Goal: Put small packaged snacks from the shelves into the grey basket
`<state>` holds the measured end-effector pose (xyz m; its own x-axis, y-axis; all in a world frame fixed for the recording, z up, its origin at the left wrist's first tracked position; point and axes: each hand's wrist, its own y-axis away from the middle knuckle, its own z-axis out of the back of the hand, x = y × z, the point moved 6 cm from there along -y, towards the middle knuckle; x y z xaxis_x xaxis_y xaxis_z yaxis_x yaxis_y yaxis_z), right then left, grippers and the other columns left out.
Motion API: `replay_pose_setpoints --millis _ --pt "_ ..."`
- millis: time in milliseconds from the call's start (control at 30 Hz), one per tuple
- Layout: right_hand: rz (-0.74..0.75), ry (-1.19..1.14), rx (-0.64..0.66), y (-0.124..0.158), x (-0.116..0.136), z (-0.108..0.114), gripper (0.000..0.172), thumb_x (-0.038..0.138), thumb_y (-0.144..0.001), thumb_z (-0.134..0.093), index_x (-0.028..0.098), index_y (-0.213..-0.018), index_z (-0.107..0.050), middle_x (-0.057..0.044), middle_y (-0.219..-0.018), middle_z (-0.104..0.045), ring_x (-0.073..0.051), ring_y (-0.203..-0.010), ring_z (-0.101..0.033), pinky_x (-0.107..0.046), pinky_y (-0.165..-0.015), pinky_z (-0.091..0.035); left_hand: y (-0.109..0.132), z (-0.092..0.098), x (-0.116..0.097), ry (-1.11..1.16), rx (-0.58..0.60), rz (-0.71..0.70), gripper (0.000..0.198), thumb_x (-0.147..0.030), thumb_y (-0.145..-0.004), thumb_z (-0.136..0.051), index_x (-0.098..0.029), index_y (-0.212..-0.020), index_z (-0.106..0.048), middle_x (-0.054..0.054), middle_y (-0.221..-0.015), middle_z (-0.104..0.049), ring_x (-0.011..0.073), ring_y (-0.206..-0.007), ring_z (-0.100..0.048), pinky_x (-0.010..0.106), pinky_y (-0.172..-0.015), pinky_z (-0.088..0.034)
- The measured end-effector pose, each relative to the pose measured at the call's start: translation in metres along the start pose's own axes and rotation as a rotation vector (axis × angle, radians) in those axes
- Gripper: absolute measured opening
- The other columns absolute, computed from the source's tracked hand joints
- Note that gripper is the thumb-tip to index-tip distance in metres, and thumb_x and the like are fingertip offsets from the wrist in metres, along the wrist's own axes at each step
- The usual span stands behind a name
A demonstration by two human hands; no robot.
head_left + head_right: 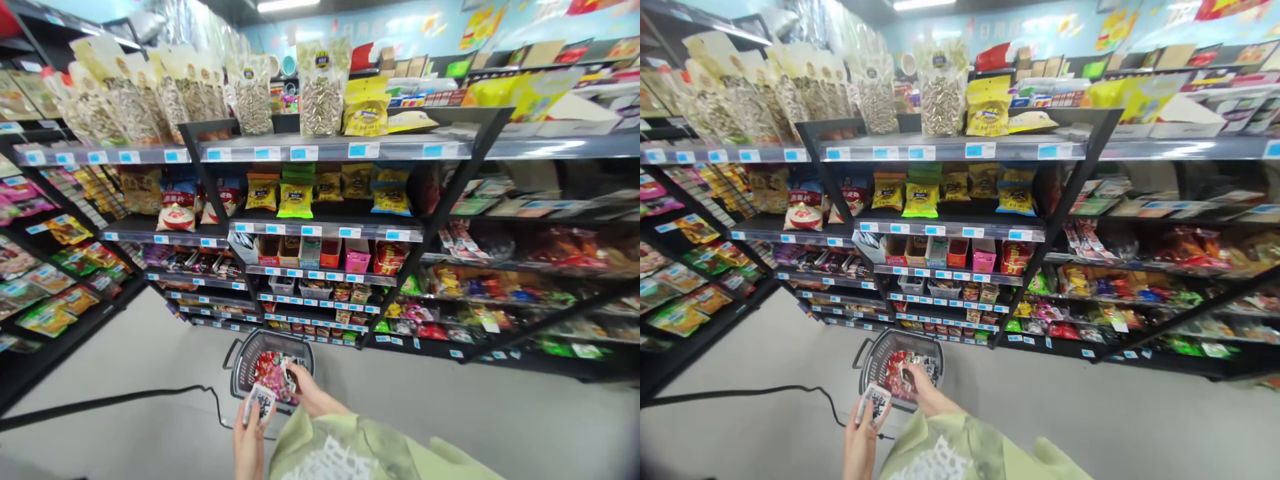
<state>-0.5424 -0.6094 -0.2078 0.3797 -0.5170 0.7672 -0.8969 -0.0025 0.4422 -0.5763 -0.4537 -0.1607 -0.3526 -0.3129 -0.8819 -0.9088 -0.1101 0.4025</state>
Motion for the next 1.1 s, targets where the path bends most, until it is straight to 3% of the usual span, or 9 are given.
replay_pose_setpoints --millis 167,333,467,533,733,833,933,1100 --pt "-0.049 -0.161 -0.007 0.05 0.01 0.029 0.04 0.059 -0.067 -0.061 0.02 -0.061 -0.054 0.001 -0.051 -0.052 -0.012 -0.05 -0.043 -0.024 -0.052 -0.037 0.032 -0.017 0.01 -0.064 -0.01 -0.003 0.064 -0.051 -0.062 -0.085 -0.017 -0.114 -0.07 0.009 -0.118 -0.072 0.0317 -0.108 -0.069 0.045 -0.085 -0.064" --pt "-0.035 -0.238 0.014 0.082 0.036 0.042 0.038 0.056 -0.071 -0.067 0.021 -0.071 -0.052 0.005 -0.053 -0.049 -0.01 -0.052 -0.042 -0.022 -0.053 -0.038 0.06 -0.05 -0.017 -0.146 0.14 -0.125 0.054 -0.044 -0.073 -0.078 -0.015 -0.119 -0.069 0.013 -0.136 -0.062 0.0302 -0.111 -0.065 0.043 -0.079 -0.064" --pt "-0.125 -0.169 0.148 0.1 0.029 0.036 0.036 0.053 -0.074 -0.069 0.02 -0.074 -0.056 0.005 -0.054 -0.047 -0.014 -0.058 -0.055 -0.023 -0.054 -0.042 0.076 -0.064 -0.041 -0.323 0.231 -0.384 0.03 -0.028 -0.075 -0.077 -0.017 -0.103 -0.074 0.012 -0.125 -0.067 0.0262 -0.113 -0.065 0.045 -0.098 -0.055" --pt "-0.2 -0.123 0.248 0.111 0.021 0.03 0.037 0.055 -0.075 -0.068 0.02 -0.076 -0.058 0.005 -0.053 -0.047 -0.015 -0.053 -0.056 -0.024 -0.051 -0.041 0.086 -0.068 -0.047 -0.437 0.308 -0.544 0.014 -0.02 -0.079 -0.072 -0.02 -0.091 -0.077 0.01 -0.121 -0.069 0.0249 -0.115 -0.063 0.045 -0.104 -0.05" --pt "-0.311 -0.14 0.364 0.137 0.015 0.017 0.046 0.065 -0.076 -0.063 0.02 -0.07 -0.055 0.004 -0.05 -0.05 -0.008 -0.035 -0.037 -0.023 -0.038 -0.023 0.112 -0.073 -0.048 -0.643 0.507 -0.834 0.046 0.007 -0.074 -0.044 -0.025 -0.073 -0.078 0.004 -0.121 -0.068 0.0214 -0.118 -0.062 0.045 -0.101 -0.051" --pt "-0.212 -0.103 0.37 0.141 0.024 0.017 0.051 0.071 -0.076 -0.062 0.02 -0.076 -0.059 0.005 -0.045 -0.048 -0.007 -0.033 -0.034 -0.023 -0.036 -0.02 0.118 -0.078 -0.05 -0.707 0.594 -0.909 0.048 0.007 -0.077 -0.042 -0.025 -0.073 -0.078 0.005 -0.125 -0.067 0.021 -0.12 -0.061 0.043 -0.1 -0.052" --pt "-0.091 -0.026 0.346 0.141 0.033 0.021 0.043 0.059 -0.073 -0.071 0.019 -0.086 -0.063 0.004 -0.046 -0.054 -0.008 -0.032 -0.037 -0.022 -0.033 -0.025 0.121 -0.085 -0.057 -0.749 0.636 -0.987 0.047 0.004 -0.082 -0.043 -0.025 -0.07 -0.077 0.006 -0.125 -0.067 0.021 -0.121 -0.06 0.044 -0.1 -0.052" --pt "-0.018 -0.033 0.162 0.137 0.033 0.034 0.034 0.049 -0.071 -0.075 0.018 -0.069 -0.061 0.003 -0.044 -0.054 -0.009 -0.032 -0.04 -0.021 -0.031 -0.033 0.125 -0.087 -0.066 -0.793 0.504 -1.077 0.043 -0.001 -0.084 -0.048 -0.03 -0.078 -0.079 0.002 -0.138 -0.057 0.0249 -0.133 -0.048 0.053 -0.108 -0.044"
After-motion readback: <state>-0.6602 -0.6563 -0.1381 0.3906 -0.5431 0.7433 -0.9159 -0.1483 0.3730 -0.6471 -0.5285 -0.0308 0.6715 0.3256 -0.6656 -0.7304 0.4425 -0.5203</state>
